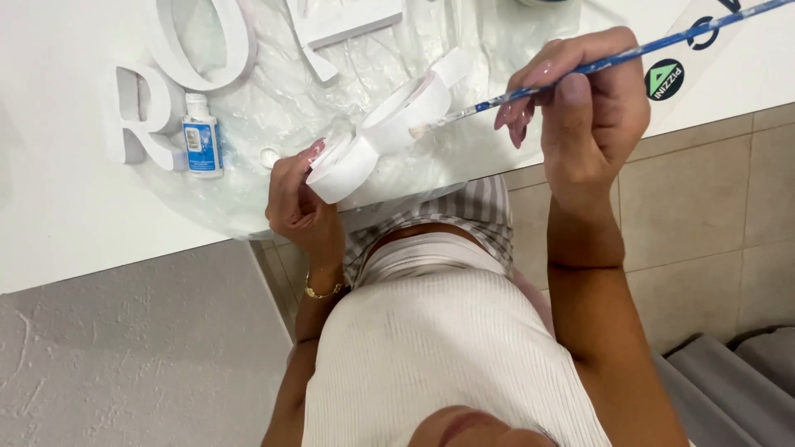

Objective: Painting decorative foam letters with white paint using a brush.

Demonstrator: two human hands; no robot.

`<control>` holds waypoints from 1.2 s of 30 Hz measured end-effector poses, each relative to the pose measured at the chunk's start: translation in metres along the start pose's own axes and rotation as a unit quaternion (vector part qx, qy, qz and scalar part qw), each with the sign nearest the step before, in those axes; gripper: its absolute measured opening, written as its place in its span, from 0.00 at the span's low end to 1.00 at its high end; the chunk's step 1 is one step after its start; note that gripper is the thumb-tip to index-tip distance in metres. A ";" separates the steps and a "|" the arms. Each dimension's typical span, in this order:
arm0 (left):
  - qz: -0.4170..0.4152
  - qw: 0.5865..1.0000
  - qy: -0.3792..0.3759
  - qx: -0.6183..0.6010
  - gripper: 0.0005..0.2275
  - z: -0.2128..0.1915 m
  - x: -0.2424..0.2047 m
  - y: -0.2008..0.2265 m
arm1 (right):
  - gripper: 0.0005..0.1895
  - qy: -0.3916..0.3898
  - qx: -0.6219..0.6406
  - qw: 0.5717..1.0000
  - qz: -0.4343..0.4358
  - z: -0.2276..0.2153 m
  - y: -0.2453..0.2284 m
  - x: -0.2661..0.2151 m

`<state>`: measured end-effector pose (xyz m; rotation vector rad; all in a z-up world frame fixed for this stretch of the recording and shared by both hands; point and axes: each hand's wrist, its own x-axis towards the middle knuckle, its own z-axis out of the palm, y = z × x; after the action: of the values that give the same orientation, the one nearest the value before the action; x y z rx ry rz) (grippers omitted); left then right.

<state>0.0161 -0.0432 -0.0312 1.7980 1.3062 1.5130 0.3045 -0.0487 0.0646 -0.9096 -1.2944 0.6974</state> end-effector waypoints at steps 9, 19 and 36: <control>0.011 0.999 0.022 0.025 0.24 0.003 0.001 0.002 | 0.11 0.033 -0.035 0.998 -0.037 0.010 -0.012 -0.001; 0.009 0.999 0.035 0.034 0.11 0.003 -0.003 -0.002 | 0.03 0.040 -0.026 0.991 -0.128 0.006 -0.008 0.003; 0.091 0.994 0.049 0.033 0.12 0.001 -0.006 -0.011 | 0.06 -0.095 -0.002 0.974 -0.203 0.015 0.020 -0.015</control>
<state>0.0130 -0.0437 -0.0432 1.9524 1.2799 1.6922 0.2880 -0.0492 0.0402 -0.5615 -1.5934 0.4651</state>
